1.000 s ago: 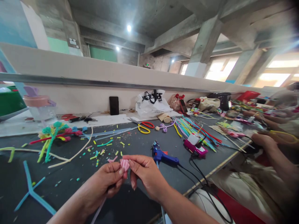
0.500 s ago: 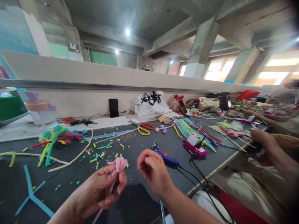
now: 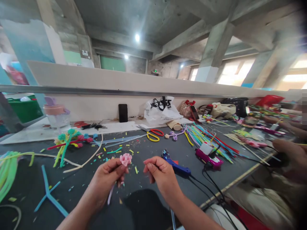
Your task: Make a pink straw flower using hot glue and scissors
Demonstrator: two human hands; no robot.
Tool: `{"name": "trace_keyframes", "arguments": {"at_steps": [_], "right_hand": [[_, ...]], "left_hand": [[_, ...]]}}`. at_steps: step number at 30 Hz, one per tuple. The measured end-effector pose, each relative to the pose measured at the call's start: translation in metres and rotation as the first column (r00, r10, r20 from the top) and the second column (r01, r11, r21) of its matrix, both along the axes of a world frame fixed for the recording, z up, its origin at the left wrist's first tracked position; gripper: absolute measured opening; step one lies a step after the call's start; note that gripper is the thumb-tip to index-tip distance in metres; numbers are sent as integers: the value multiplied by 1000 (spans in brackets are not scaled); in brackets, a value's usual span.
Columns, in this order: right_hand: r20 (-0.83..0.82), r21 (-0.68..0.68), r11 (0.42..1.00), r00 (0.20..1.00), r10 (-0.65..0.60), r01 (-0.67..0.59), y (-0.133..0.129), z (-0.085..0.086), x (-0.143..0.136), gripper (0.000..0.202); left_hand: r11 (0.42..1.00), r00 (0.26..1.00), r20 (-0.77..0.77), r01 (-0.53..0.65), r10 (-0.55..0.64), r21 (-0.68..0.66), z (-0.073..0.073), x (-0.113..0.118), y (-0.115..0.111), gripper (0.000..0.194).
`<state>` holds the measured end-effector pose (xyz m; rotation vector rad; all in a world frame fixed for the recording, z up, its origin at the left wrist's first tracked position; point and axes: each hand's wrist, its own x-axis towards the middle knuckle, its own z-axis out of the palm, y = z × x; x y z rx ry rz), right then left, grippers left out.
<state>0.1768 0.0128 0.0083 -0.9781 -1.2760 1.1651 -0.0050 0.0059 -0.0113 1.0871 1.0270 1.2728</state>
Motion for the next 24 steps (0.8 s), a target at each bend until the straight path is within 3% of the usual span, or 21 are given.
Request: {"name": "trace_keyframes", "arguments": {"at_steps": [2,4,8,10,15,17,20,24], "right_hand": [[47,-1,1000,999,-20,20,2,-1,1,17],[93,3,1000,995,-27,27,2,-1,2,20],[141,39,999,990,12,-18,-1,-3,3,31],[154,48,998,987,39,-47,-2,-5,3,37],[174,52,997,983,55,-65,1,-14,-1,37],[79,25,997,994,70,-73,3,-15,-4,28],[-91,-16,993,989,118,-120,1,-15,-9,40],[-125,-66,969,966,228,-237,-3,-15,-13,42]], "left_hand": [[969,968,-173,-147,182,197,1,-3,3,22],[887,876,-322,-213,359,410,3,-7,3,17],[655,665,-414,-151,622,740,5,-9,0,13],[597,598,-434,-94,674,797,4,-8,-2,16],[634,568,-522,1,636,773,5,-4,-7,17],[654,573,-555,42,603,755,5,-2,-8,17],[683,569,-606,104,555,723,3,2,-7,19],[720,491,-718,233,493,654,0,8,-7,26]]}}
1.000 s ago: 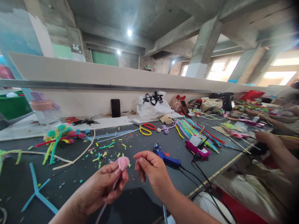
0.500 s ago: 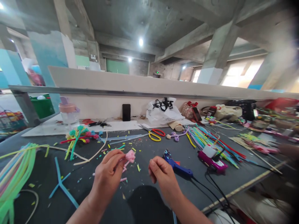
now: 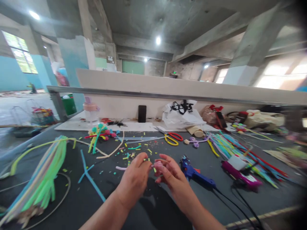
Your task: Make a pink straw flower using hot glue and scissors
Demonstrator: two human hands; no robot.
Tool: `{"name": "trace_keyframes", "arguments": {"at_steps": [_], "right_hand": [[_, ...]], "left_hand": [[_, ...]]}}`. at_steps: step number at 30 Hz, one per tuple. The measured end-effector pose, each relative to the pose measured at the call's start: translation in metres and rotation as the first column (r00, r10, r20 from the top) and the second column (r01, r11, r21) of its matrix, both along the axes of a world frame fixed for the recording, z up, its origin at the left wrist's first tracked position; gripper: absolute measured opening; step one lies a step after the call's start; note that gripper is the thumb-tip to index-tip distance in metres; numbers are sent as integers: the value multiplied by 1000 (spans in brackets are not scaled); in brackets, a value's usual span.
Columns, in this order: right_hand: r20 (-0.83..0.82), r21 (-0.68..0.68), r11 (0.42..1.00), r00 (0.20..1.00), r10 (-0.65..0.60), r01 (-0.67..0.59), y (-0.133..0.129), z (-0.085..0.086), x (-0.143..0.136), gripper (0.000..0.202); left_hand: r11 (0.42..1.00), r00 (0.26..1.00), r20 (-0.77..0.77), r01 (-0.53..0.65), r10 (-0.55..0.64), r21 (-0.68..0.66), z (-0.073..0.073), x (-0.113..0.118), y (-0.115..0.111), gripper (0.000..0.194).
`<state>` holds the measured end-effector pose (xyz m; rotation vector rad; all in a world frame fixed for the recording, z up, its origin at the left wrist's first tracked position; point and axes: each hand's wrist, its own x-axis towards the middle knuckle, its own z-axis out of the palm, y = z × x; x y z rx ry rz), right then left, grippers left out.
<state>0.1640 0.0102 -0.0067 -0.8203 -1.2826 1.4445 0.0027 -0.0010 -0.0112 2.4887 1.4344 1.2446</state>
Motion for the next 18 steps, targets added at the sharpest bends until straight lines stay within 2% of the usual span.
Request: {"name": "trace_keyframes", "arguments": {"at_steps": [4,8,13,16,18], "right_hand": [[95,-17,999,995,30,-29,5,-3,1,32],[242,19,999,970,32,-38,14,-1,3,36],[417,47,998,909,21,-45,18,0,5,36],[409,34,998,912,34,-52,18,-4,5,31],[343,-1,997,937,67,-71,19,-6,5,31]], "left_hand": [[999,996,-87,-37,34,-23,0,5,-1,23],[997,986,-153,-69,63,-32,5,5,-4,21],[998,975,-220,-48,36,-50,4,6,-6,18],[997,970,-240,-43,26,-66,0,9,-6,19],[995,969,-245,-53,31,-84,0,10,-5,19]]}}
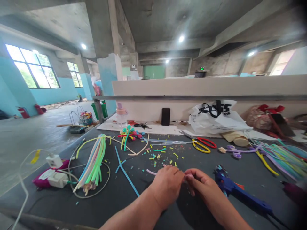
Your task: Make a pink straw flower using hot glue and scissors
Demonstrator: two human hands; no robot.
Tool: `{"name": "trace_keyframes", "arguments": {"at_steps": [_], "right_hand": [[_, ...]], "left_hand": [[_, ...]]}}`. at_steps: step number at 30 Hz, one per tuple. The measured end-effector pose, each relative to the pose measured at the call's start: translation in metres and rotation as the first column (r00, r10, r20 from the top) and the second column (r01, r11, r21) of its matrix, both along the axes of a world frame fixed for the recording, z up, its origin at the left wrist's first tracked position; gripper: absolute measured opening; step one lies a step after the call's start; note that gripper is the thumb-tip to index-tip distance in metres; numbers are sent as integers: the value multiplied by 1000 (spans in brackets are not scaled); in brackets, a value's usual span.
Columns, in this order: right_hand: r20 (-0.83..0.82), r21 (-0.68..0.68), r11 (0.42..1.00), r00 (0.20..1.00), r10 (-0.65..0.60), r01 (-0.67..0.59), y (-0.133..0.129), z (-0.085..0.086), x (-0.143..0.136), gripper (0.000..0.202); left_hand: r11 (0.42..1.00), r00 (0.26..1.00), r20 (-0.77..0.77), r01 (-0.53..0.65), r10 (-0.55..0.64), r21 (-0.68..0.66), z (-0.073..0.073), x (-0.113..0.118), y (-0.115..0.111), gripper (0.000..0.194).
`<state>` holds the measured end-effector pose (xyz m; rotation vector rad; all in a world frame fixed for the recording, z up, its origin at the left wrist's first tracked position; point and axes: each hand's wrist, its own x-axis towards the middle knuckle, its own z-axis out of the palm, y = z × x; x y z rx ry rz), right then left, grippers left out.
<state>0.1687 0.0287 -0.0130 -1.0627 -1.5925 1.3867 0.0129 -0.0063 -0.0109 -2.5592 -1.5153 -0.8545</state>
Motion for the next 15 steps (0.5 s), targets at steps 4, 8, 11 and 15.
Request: {"name": "trace_keyframes", "arguments": {"at_steps": [4,8,11,15], "right_hand": [[-160,-138,989,984,-80,57,-2,3,1,48],[-147,-144,982,979,-140,119,-5,11,4,43],[-109,-137,986,988,-113,98,-10,13,3,33],[-86,-113,991,993,-78,68,-15,13,-2,27]], "left_hand": [[988,988,47,-145,148,-48,13,-20,7,16],[855,843,149,-503,517,-125,38,-92,13,23],[683,670,145,-690,728,-240,49,-159,11,28],[517,506,126,-792,853,-324,47,-212,9,31]]}}
